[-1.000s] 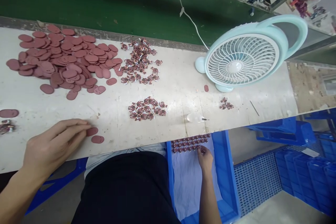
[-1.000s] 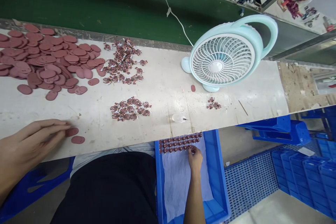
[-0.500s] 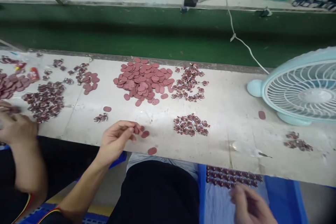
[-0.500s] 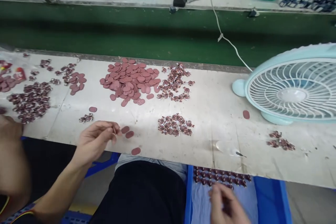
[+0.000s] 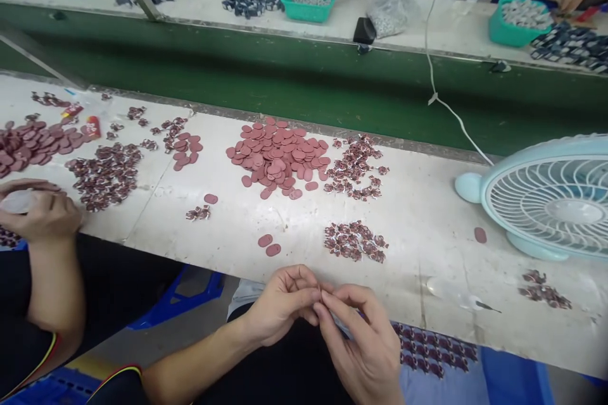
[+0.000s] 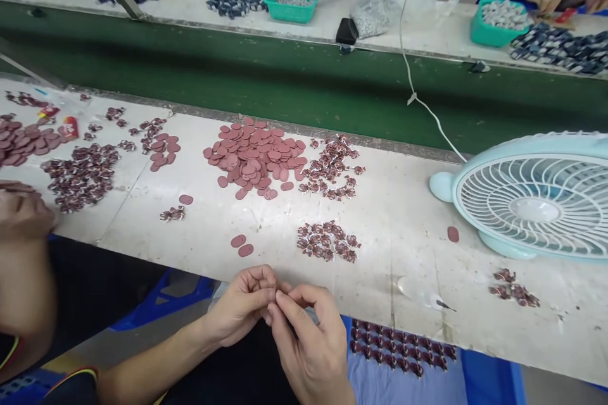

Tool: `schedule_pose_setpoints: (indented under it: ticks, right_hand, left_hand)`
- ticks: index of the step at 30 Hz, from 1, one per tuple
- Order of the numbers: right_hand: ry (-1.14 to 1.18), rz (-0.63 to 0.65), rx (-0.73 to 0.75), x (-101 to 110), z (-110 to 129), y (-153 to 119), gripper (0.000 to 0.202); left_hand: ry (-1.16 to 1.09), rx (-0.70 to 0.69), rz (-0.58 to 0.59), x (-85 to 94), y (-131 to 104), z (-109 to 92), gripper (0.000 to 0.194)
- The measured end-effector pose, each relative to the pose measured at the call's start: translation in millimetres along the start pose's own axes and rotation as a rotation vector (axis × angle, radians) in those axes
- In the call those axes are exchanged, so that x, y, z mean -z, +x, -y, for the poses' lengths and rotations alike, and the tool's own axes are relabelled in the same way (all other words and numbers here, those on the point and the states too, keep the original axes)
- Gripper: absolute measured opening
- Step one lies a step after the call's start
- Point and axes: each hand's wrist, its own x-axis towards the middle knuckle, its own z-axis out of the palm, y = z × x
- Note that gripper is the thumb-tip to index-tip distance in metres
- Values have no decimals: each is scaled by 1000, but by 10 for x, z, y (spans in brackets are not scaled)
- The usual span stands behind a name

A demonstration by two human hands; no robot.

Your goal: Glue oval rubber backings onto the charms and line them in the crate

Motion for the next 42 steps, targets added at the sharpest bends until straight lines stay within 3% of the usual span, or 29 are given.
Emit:
schedule_pose_setpoints:
  ticks: [4,8,11,14,19,21,24,26,29,33,36,38,40,42]
  right_hand:
    - [-104,-169,119,-48,31,24,46]
    - [-87,-156,234,-41,27,69,48]
    - [25,-133,151,-51,-11,31,49]
    - [206,-193,-59,-115,-34,-84,35]
    - [807,-158,-584,-164,-112,-296,6]
    - [1116,-189,-725,-54,-255,-342,11]
    - [1733,-311,-801,254,-648,-367,24]
    - [2189,-324,-771,473,-975,-364,48]
    - [2465,-238,-678,681,-1394,-336,80]
    - [2532,-228,-489,739,-1580,-253,73]
    - [2477,-203,-468,771,-1444,-161,38]
    - [2402,-206,-526,782,-1258,-101,35]
    - [2209,-278,-618,751,-1014,-53,38]
    - [1782,-371,-694,676,-744,-27,43]
  left_hand:
    - [-38,-1,6,-23,-26,-4,21]
    - [-128,-3,106,-13,-39,2,22]
    - [-162,18,127,-11,-14,-30,22]
    - [-145,-6,110,-25,19,-82,32]
    - [-104,-53,111,-35,42,-159,40]
    - [-93,-42,130,-8,37,-170,40]
    - [-52,-23,153,55,23,-157,40]
    - [-29,-11,164,88,22,-126,40]
    - [-30,30,201,102,29,-64,37]
    - [-21,35,273,69,32,-19,35]
    - [-22,0,297,49,23,-30,27]
    - [-51,-1,279,42,16,-38,16]
    - [-86,24,246,33,14,-33,11]
    - [-124,61,225,15,18,-15,8]
